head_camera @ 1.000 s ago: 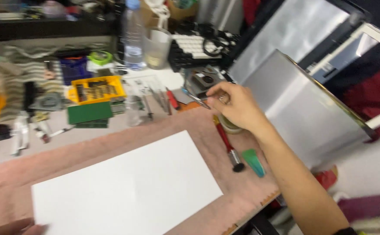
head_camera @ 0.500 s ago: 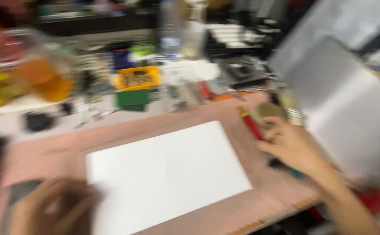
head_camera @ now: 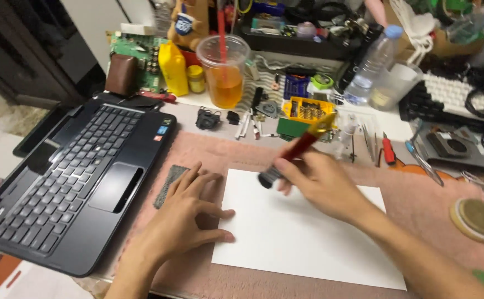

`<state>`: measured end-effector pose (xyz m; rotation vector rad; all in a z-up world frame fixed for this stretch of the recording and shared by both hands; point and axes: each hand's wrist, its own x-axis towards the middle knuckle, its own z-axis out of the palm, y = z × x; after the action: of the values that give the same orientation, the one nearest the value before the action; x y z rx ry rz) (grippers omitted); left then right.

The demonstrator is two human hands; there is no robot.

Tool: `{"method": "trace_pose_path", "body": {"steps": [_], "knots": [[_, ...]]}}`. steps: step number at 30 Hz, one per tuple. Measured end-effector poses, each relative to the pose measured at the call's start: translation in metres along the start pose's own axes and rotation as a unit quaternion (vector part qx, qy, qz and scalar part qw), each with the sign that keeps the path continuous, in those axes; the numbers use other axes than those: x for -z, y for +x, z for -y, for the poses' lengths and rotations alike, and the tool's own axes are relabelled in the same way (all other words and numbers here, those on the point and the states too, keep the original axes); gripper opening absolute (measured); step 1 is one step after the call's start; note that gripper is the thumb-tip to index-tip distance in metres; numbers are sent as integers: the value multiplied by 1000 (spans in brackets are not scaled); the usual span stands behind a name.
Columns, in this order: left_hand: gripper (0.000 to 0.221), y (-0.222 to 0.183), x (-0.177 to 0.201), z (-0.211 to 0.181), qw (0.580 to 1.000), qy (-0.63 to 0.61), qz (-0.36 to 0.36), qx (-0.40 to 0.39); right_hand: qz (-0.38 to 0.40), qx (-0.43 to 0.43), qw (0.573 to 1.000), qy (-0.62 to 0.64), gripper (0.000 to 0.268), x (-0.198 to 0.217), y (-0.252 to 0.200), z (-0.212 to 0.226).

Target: The person is using a brush to apply a cleaning solution or coating to a white rectangular sheet on a repair bench.

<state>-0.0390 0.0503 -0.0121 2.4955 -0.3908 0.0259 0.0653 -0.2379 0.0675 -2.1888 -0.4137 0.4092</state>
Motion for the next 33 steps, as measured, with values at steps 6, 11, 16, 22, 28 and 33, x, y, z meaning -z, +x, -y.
{"method": "trace_pose_path", "body": {"steps": [6,11,16,22,28,33], "knots": [[44,-2,6,11,998,-9,-57,-21,19,124,992,17,12,-56,51,-7],[61,-1,11,18,996,-22,-55,-62,-30,223,971,-86,18,-69,71,-12],[75,3,11,16,999,-7,-36,4,-2,162,981,-105,24,-76,78,-11],[84,2,18,6,998,3,-41,56,-25,196,973,-122,27,-80,77,-15],[39,2,15,15,994,-13,-110,-21,-42,116,983,-136,29,-72,58,-6],[26,13,2,21,994,-25,-109,19,-116,128,981,-91,21,-53,42,-24]]}}
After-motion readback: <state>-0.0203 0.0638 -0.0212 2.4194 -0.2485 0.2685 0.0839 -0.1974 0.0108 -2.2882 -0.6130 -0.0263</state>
